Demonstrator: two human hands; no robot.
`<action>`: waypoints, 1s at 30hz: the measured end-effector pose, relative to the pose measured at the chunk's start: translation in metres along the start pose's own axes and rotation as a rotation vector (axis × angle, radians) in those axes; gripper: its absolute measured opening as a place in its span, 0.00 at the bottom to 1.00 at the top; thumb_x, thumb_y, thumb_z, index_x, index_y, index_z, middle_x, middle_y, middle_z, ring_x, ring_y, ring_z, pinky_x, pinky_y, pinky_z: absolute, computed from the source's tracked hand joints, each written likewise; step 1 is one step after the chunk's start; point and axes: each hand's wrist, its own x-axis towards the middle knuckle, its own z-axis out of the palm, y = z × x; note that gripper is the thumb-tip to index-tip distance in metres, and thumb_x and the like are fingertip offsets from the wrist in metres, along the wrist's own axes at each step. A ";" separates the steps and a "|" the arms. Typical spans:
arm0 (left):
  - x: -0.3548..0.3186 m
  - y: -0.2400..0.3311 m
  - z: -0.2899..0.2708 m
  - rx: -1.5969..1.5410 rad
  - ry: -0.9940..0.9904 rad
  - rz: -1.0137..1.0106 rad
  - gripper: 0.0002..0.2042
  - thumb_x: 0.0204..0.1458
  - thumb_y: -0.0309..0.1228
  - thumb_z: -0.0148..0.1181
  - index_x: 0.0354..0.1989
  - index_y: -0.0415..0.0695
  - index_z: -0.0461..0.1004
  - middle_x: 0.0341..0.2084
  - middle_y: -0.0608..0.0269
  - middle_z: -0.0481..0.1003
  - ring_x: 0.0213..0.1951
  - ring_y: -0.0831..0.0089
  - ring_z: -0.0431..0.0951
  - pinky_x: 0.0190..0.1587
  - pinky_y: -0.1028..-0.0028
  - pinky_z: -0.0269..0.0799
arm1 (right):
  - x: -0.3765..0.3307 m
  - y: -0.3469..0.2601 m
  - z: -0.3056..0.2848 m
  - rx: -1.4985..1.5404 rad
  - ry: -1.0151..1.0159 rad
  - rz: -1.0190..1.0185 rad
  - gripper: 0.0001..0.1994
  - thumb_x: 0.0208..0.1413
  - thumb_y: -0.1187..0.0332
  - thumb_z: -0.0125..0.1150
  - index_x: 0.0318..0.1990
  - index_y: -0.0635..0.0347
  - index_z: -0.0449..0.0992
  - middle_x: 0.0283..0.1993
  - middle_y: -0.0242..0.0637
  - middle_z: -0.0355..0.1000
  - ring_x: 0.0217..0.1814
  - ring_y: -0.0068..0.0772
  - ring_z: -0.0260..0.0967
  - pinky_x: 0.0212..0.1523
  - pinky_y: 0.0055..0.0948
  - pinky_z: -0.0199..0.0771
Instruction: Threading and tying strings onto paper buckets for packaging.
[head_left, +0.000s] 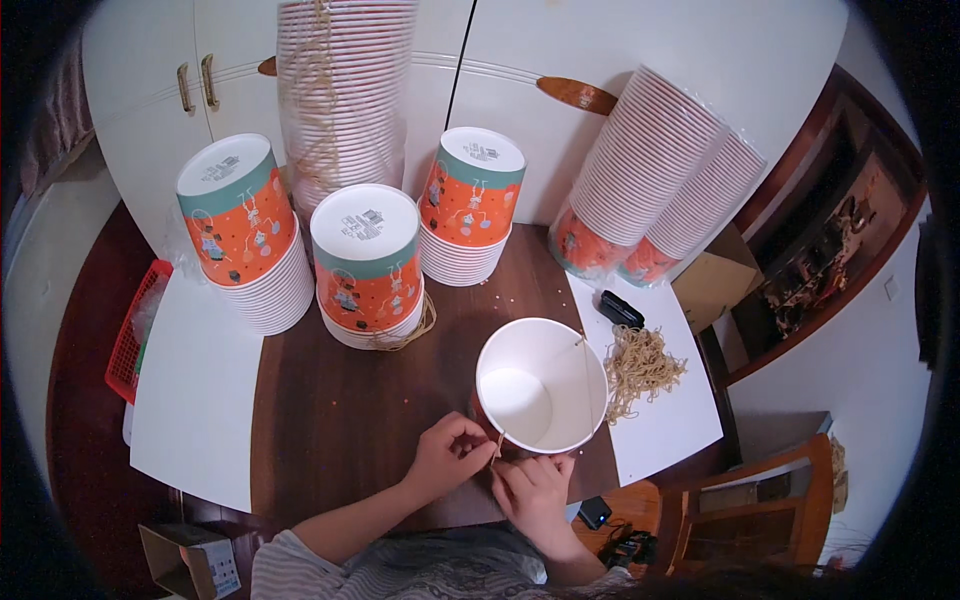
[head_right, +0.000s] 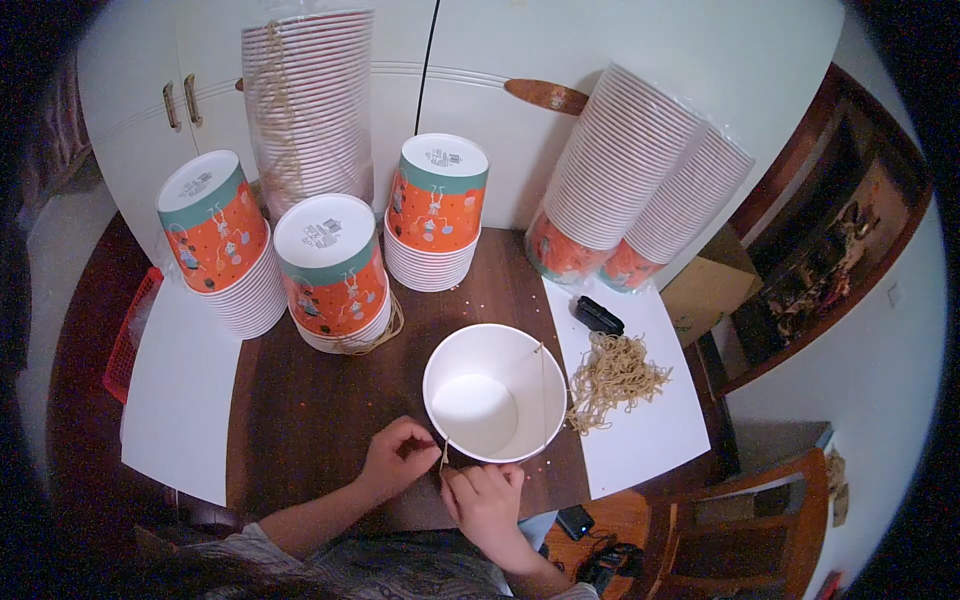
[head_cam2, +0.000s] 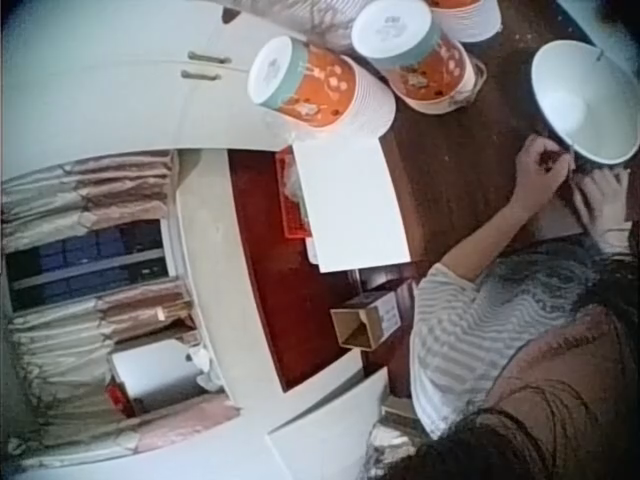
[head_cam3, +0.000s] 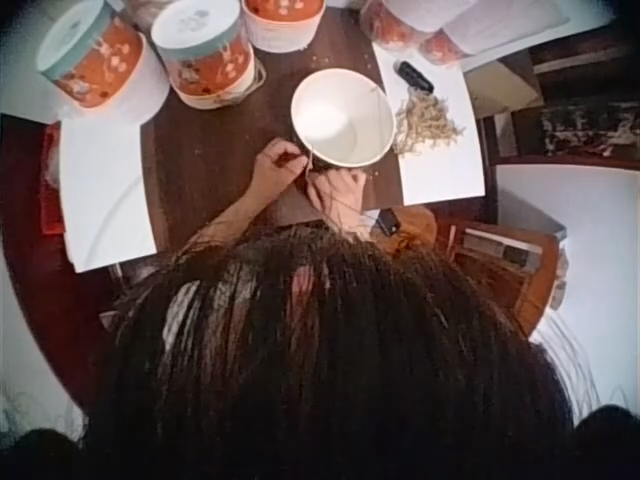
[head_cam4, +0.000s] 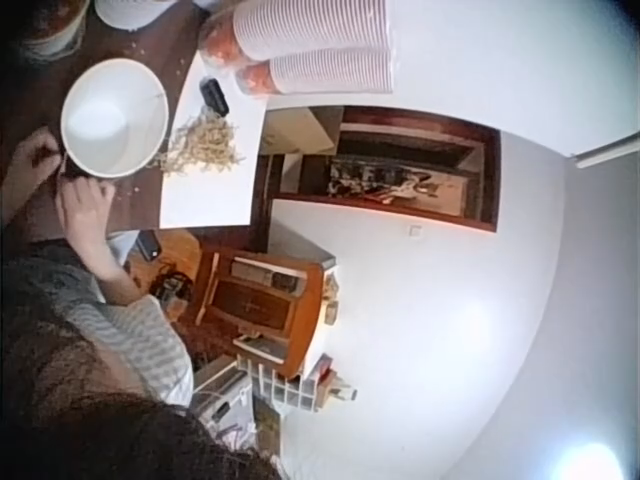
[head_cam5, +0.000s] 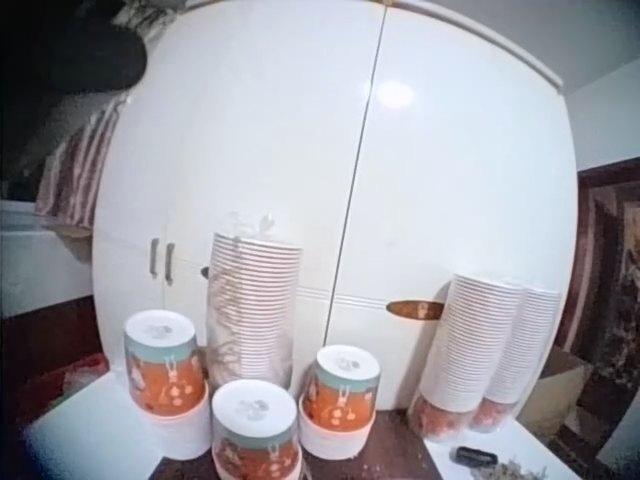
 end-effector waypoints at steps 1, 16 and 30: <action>0.001 0.005 -0.001 0.143 -0.007 0.114 0.03 0.42 0.23 0.59 0.26 0.40 0.71 0.27 0.64 0.70 0.29 0.81 0.71 0.29 0.82 0.66 | 0.000 0.001 0.000 -0.003 -0.001 0.003 0.08 0.36 0.71 0.63 0.28 0.54 0.73 0.24 0.27 0.65 0.29 0.27 0.62 0.37 0.32 0.52; -0.001 -0.001 0.002 0.067 -0.046 0.086 0.06 0.39 0.25 0.63 0.25 0.41 0.73 0.23 0.65 0.71 0.23 0.82 0.69 0.25 0.83 0.64 | -0.001 0.003 0.006 -0.024 -0.037 0.000 0.08 0.34 0.70 0.63 0.27 0.54 0.73 0.26 0.28 0.65 0.32 0.28 0.63 0.36 0.33 0.51; -0.002 0.000 0.003 0.207 0.047 0.228 0.04 0.37 0.24 0.61 0.23 0.41 0.73 0.22 0.60 0.73 0.26 0.70 0.74 0.28 0.75 0.69 | -0.002 0.003 0.009 -0.078 -0.011 -0.012 0.07 0.36 0.66 0.61 0.27 0.51 0.72 0.25 0.26 0.62 0.32 0.26 0.61 0.36 0.32 0.49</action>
